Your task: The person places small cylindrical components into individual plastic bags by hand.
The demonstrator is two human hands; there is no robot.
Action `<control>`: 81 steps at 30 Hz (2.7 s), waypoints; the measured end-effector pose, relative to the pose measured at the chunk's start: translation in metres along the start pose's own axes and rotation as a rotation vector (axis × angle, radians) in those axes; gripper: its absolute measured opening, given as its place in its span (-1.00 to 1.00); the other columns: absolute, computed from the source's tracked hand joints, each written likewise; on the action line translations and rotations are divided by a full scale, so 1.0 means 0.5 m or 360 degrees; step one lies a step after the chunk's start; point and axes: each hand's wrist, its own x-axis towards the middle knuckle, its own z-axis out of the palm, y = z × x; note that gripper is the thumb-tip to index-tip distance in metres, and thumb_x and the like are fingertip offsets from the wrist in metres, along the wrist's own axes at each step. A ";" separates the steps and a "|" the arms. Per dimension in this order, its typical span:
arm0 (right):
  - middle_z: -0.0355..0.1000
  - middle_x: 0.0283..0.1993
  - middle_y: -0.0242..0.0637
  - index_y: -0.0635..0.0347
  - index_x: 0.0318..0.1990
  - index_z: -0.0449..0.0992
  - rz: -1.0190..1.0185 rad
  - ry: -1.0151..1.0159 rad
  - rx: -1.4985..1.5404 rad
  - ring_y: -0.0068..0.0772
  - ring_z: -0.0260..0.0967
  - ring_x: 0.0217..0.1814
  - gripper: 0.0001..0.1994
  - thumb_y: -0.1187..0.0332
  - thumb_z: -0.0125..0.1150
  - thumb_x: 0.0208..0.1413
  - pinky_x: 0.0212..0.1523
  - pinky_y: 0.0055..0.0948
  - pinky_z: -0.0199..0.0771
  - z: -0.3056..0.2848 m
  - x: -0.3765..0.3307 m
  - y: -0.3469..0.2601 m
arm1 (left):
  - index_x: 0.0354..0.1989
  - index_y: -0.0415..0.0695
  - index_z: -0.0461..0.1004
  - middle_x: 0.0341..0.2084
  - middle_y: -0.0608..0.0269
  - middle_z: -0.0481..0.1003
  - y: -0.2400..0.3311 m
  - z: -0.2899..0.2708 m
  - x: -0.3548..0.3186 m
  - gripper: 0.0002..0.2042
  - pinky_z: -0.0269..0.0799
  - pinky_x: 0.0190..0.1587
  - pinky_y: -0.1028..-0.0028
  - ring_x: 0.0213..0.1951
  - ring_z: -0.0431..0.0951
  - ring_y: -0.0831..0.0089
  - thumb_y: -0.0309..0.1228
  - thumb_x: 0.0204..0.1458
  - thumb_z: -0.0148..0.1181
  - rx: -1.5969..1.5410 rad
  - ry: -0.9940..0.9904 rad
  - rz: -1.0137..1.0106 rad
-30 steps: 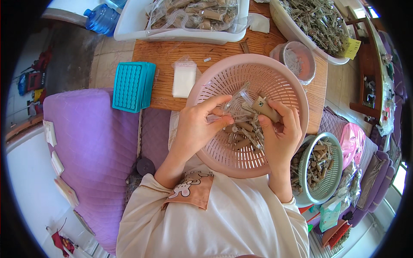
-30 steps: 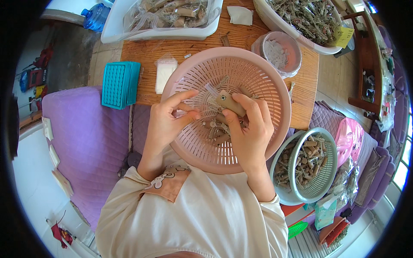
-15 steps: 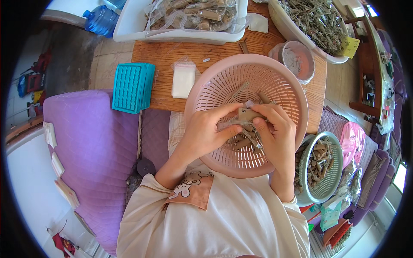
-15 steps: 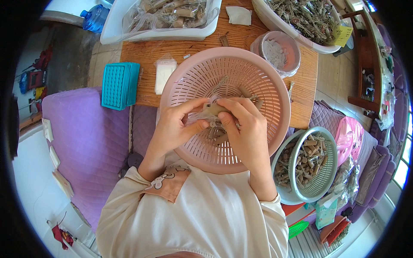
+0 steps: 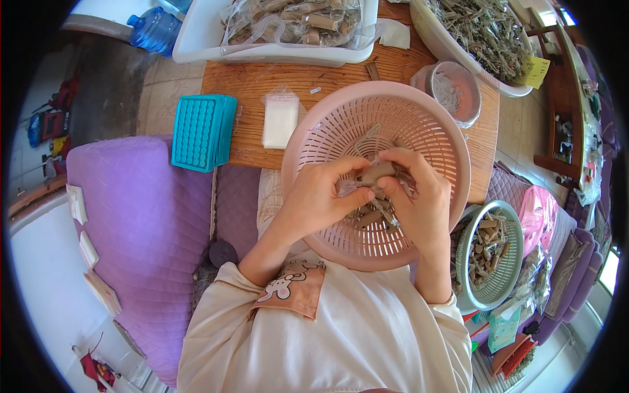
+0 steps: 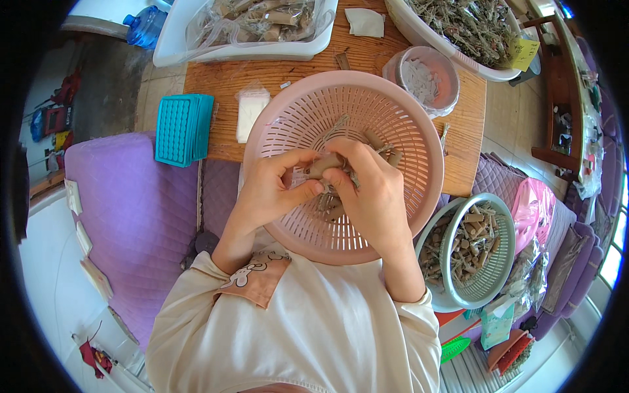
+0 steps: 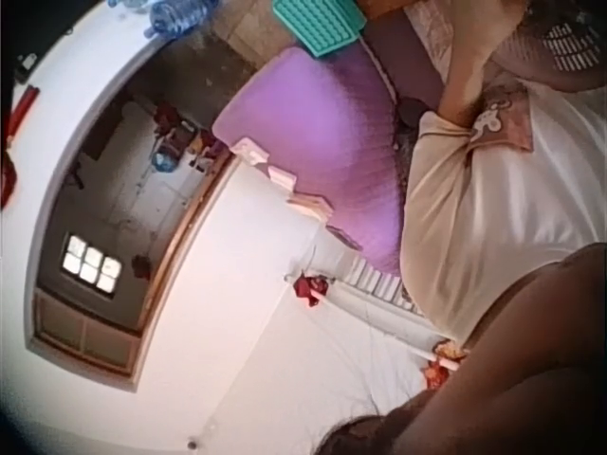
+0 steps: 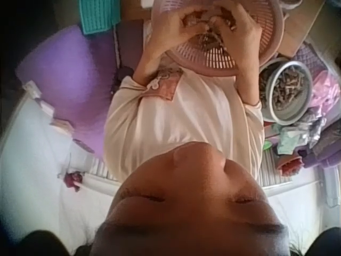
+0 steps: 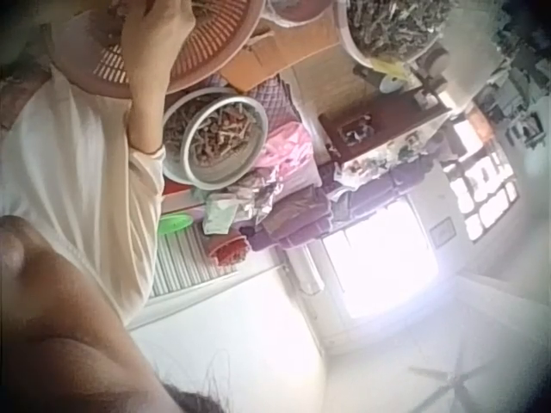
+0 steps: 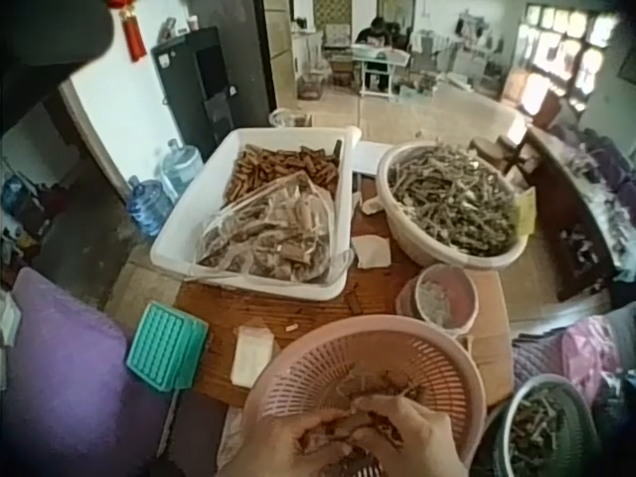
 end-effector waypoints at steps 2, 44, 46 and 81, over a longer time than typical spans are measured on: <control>0.44 -0.33 -0.28 0.24 -0.24 0.41 0.0068 0.0158 0.0224 -0.29 0.41 -0.29 -0.72 0.58 0.18 -0.20 -0.36 -0.43 0.39 0.016 0.003 0.011 | -0.21 -0.21 0.43 -0.47 0.20 0.50 -0.025 0.009 0.007 -0.63 0.31 -0.55 0.54 -0.62 0.42 0.53 -0.31 -0.21 0.27 -0.0161 0.0024 0.0087; 0.33 -0.20 -0.23 0.21 -0.28 0.52 -0.0488 0.0260 -0.0363 -0.39 0.27 -0.24 -0.73 0.48 0.25 -0.26 -0.28 -0.50 0.29 0.011 -0.016 0.019 | -0.07 -0.28 0.36 -0.31 0.36 0.43 -0.003 -0.009 0.005 -0.60 0.20 -0.44 0.78 -0.43 0.29 0.78 -0.29 -0.05 0.17 -0.0964 -0.0191 -0.0015; 0.30 -0.17 -0.23 0.14 -0.32 0.53 -0.0466 0.0338 -0.0298 -0.24 0.25 -0.17 -0.70 0.46 0.32 -0.35 -0.19 -0.34 0.28 0.013 -0.015 0.017 | -0.08 -0.28 0.37 -0.31 0.36 0.43 0.001 -0.008 0.005 -0.61 0.20 -0.44 0.77 -0.43 0.29 0.78 -0.30 -0.03 0.15 -0.1008 -0.0190 -0.0027; 0.43 -0.24 -0.25 0.36 -0.04 0.34 0.0423 0.0045 0.1001 -0.60 0.32 -0.18 -0.71 0.47 0.03 0.07 -0.17 -0.63 0.34 0.034 -0.025 0.033 | -0.31 -0.15 0.47 -0.25 0.22 0.47 0.019 0.006 0.016 -0.75 0.42 -0.54 0.63 -0.52 0.51 0.52 -0.46 -0.24 0.28 0.0472 0.0834 0.1250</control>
